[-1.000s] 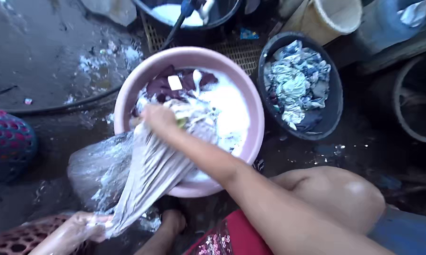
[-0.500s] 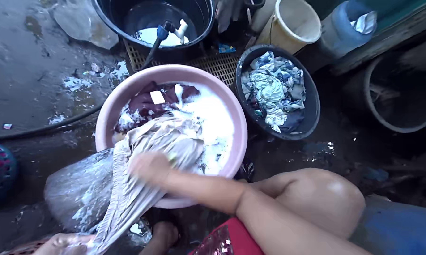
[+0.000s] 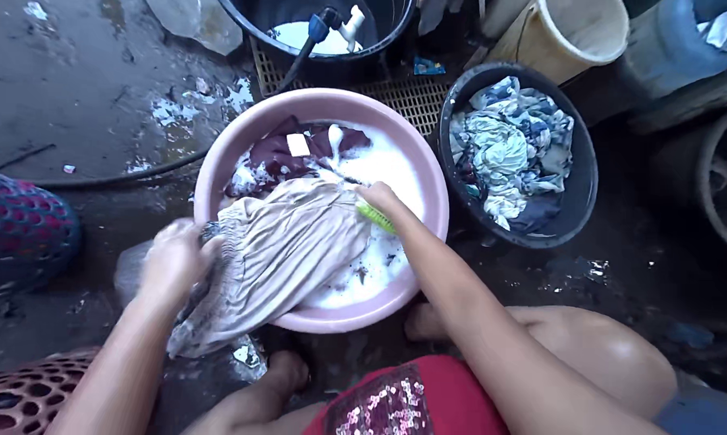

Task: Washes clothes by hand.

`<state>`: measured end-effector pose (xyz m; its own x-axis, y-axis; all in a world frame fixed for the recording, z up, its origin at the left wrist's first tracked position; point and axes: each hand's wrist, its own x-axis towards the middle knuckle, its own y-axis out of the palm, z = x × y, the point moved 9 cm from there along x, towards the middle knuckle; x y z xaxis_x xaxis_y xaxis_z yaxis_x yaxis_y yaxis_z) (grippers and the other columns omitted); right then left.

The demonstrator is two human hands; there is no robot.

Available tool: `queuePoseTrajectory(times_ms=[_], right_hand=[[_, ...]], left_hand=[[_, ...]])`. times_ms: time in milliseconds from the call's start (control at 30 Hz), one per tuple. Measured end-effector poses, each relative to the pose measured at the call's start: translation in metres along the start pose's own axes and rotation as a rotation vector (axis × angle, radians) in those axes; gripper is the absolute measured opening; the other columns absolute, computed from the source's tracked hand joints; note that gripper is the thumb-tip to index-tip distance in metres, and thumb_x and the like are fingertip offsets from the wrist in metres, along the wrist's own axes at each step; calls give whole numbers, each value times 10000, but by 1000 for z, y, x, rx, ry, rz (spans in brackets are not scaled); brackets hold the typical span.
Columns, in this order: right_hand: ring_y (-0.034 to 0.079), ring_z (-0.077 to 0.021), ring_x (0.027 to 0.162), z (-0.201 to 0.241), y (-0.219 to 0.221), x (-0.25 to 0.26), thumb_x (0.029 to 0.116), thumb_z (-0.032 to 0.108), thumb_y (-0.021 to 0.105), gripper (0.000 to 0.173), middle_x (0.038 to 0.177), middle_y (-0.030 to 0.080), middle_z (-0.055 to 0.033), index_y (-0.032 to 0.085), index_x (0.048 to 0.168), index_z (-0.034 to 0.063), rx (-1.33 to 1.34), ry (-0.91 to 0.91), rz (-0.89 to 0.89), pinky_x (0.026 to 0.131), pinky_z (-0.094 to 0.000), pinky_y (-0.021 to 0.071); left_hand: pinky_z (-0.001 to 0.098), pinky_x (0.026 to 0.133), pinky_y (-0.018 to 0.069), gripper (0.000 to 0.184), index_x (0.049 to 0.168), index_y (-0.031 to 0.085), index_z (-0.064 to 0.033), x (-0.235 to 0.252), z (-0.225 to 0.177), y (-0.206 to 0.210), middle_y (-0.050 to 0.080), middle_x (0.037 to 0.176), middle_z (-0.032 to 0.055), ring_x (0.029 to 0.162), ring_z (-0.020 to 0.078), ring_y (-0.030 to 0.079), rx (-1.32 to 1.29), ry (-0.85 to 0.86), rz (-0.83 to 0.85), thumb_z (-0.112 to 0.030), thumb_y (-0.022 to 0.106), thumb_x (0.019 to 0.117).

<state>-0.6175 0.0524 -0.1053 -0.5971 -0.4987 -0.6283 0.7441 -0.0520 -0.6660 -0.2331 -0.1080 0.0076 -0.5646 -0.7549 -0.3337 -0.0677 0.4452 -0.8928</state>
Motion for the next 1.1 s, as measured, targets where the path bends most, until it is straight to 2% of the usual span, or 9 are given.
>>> queuePoseTrajectory(times_ms=[100,233,333,433,600,733,833,967,1100], right_hand=[[640,-406,1168,16,38,3,1029,420,535,481,1228,677,-228,624,1332,57,-67,-234,105,970,-660,495],[671,-396,1032,32,17,-1,1063,266,475,292,1066,692,-216,653,1136,46,-53,-331,28,850,-647,511],[658,-323,903,42,-56,-26,1042,196,479,251,939,670,-188,644,1048,8,179,-423,-180,802,-567,513],[636,-194,848,73,-138,-79,1033,153,494,223,961,652,-131,631,1057,-21,397,-618,-340,787,-425,542],[647,-101,874,106,-257,-178,1054,124,498,149,966,640,-31,587,1103,14,700,-912,-574,808,-331,582],[636,-93,949,92,-282,-228,1041,74,477,126,991,628,-25,585,1062,11,657,-1093,-793,886,-318,563],[626,-119,961,58,-232,-197,1050,137,490,254,1035,641,-124,595,1132,-78,311,-817,-737,912,-321,539],[676,-436,1039,19,-71,-114,1081,254,479,374,1141,678,-286,592,1310,-19,77,-339,-316,884,-650,527],[708,-225,871,122,115,-250,919,190,727,201,967,720,-110,708,1012,12,197,-949,-164,750,-443,610]], left_hand=[[765,1156,189,717,1409,510,90,34,-20,41,424,1511,339,1468,500,327,152,-50,36,-473,642,986],[731,1031,369,304,1109,662,87,36,-31,40,571,1272,348,1244,545,512,26,-75,-39,-187,670,978],[688,919,495,341,1179,607,122,31,-11,22,647,1118,326,1085,492,634,-232,-191,-67,-185,560,1037],[303,671,606,118,1064,539,-94,26,-8,-50,606,732,-60,645,76,643,-903,-158,-295,-203,500,1045],[383,920,598,269,1240,602,-121,30,-11,-192,686,1111,-9,1006,152,696,-1149,362,-564,-312,523,1068],[430,1025,550,314,1304,575,-104,6,-28,-200,657,1233,52,1152,211,656,-1134,692,-502,-298,430,1103],[364,888,587,208,1223,527,-166,-26,-41,-132,660,1058,-23,979,129,670,-1257,647,-239,-150,578,1022],[368,752,602,366,1208,536,-5,-42,-18,20,676,880,89,770,154,677,-998,-13,79,27,705,885],[398,756,596,453,1301,523,-11,-50,-4,74,723,891,120,779,180,701,-791,-154,294,17,728,898]])
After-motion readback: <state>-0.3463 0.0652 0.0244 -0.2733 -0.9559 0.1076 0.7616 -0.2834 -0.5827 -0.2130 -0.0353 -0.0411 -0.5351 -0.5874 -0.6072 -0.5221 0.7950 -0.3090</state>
